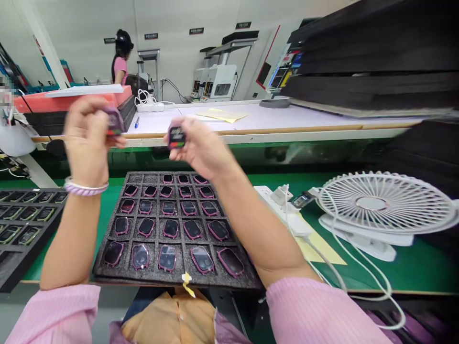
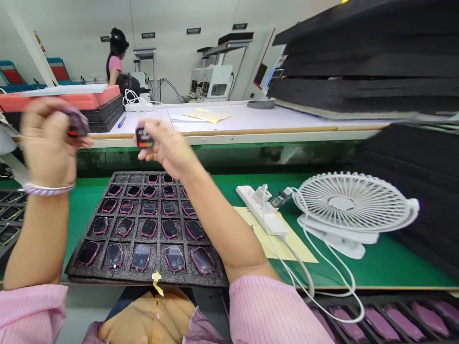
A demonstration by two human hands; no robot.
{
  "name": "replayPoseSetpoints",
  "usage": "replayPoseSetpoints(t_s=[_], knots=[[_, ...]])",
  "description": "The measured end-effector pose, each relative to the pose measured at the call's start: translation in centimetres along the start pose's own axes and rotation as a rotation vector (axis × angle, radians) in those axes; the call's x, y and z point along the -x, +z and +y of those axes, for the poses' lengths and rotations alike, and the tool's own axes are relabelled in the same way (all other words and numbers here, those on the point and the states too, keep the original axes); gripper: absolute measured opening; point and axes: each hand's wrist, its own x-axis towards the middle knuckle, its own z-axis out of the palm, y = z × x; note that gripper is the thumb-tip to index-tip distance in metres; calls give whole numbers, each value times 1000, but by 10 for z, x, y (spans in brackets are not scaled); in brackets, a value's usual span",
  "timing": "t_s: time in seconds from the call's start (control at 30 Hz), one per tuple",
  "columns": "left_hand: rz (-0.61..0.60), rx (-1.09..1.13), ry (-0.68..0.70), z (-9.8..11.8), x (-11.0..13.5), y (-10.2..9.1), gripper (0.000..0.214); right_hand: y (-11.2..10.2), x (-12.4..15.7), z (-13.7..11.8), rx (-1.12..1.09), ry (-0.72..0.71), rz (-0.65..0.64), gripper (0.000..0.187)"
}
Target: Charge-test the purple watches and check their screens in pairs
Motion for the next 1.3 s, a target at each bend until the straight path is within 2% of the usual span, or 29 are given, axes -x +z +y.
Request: replayPoseSetpoints(t_s=[0.07, 0.13, 0.2, 0.23, 0.3, 0.37, 0.5, 0.57, 0.67, 0.77, 0.87, 0.93, 1.0, 1.07, 1.13, 1.2, 1.3], knots=[[28, -43, -345, -25, 19, 16, 18, 3, -14, 44, 28, 285, -16, 43], [-86, -144, -652, -52, 40, 23, 28, 2, -23, 84, 115, 455, 82, 24], [-163, -242, -793, -77, 57, 21, 43, -2, -25, 111, 159, 557, 121, 13], [-185, -274, -823, -87, 64, 18, 51, -3, -23, 120, 164, 589, 120, 14], [-221, -314, -852, -106, 73, 8, 64, -7, -19, 131, 162, 627, 102, 22], [-262, -355, -861, -122, 77, -1, 72, -10, -16, 137, 172, 645, 80, 37], [-387, -486, -822, -145, 79, -13, 75, -12, -20, 148, 279, 619, -4, 66], [-470, -557, -800, -153, 79, -15, 75, -11, -26, 155, 391, 585, -52, 67], [-574, -674, -777, -158, 80, -15, 72, -8, -37, 166, 635, 514, -100, 58], [-650, -792, -753, -155, 78, -12, 73, -4, -45, 172, 895, 456, -153, 53], [-695, -908, -733, -147, 69, -7, 81, -6, -48, 166, 1110, 440, -203, 59], [-710, -963, -708, -140, 60, 3, 79, -14, -47, 154, 1238, 436, -198, 60], [-746, -970, -675, -136, 51, 21, 67, -28, -45, 138, 1360, 456, -168, 50], [-797, -944, -653, -134, 44, 46, 49, -44, -40, 123, 1472, 518, -129, 33], [-831, -919, -664, -135, 42, 74, 37, -58, -33, 113, 1555, 609, -99, 27], [-822, -917, -706, -136, 44, 102, 35, -68, -23, 110, 1589, 684, -89, 29], [-742, -916, -786, -136, 49, 132, 34, -73, -8, 113, 1553, 690, -70, 26]])
